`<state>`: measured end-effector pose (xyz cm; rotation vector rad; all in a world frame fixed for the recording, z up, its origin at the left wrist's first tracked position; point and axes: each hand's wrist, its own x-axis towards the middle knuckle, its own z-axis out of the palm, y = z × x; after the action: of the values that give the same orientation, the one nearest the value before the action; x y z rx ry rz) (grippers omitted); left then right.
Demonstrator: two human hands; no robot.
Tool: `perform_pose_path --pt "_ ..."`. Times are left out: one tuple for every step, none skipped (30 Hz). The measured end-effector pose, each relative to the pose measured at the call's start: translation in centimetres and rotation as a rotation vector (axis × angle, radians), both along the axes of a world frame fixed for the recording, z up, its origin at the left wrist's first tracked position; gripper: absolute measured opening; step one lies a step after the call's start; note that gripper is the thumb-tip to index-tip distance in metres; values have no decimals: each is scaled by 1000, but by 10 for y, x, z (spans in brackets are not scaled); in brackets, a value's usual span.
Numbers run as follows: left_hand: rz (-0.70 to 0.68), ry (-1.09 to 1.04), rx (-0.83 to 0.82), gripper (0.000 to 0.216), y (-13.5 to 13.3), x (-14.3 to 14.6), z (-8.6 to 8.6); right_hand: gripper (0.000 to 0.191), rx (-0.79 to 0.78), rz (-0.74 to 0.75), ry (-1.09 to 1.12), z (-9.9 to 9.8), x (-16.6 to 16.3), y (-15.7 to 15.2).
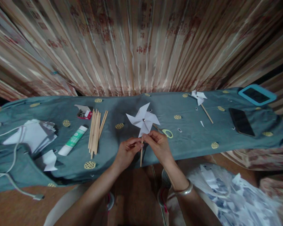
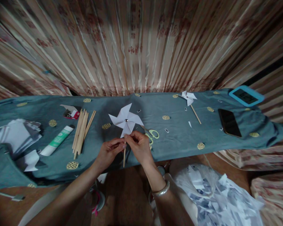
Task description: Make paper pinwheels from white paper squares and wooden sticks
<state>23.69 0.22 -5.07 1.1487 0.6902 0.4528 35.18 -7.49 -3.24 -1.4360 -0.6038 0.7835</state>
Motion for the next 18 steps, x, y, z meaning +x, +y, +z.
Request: perform_pose_path --pt "0 -2 1 29 0 0 1 26 -5 -3 -6 0 0 0" --pt "0 -5 3 30 0 1 1 26 -9 -5 -12 1 -1 -1" --pt "1 -9 5 30 -1 1 1 26 -12 -3 -19 1 -1 -1" --pt "0 -13 8 31 -1 1 2 25 -11 1 -29 2 -2 -1" --pt "-1 -19 13 31 -1 1 2 25 -10 7 -43 3 -2 -2" --pt "-3 -23 19 31 0 0 1 24 -8 10 -63 4 -2 -2" --pt "-7 -26 25 31 0 0 1 24 -9 9 -88 5 -1 -3" --pt "-11 -25 28 31 0 0 1 25 -12 0 -115 6 1 -4" --pt "-13 -22 30 31 0 -1 1 27 -15 -15 -139 7 3 -5" --pt "-14 -15 30 31 0 -2 0 30 -15 -41 -155 8 6 -6" --pt "-12 -7 28 31 0 -2 0 32 -12 -80 -163 9 10 -7" --pt "-6 1 26 31 0 -3 0 33 -5 -127 -162 10 15 -8" --pt "-2 6 25 31 0 -3 -1 34 6 -180 -157 11 21 -10" --pt "-2 8 25 31 0 -4 -1 33 15 -237 -152 12 26 -11" --pt "-4 8 23 31 -1 -4 -1 33 22 -288 -150 12 31 -12" --pt "-9 7 20 30 -1 -4 -1 31 27 -336 -150 13 36 -14" --pt "-15 5 15 30 -2 -4 -1 28 30 -378 -149 13 41 -14" --pt "-22 4 10 30 -2 -4 0 25 35 -407 -148 13 44 -15"
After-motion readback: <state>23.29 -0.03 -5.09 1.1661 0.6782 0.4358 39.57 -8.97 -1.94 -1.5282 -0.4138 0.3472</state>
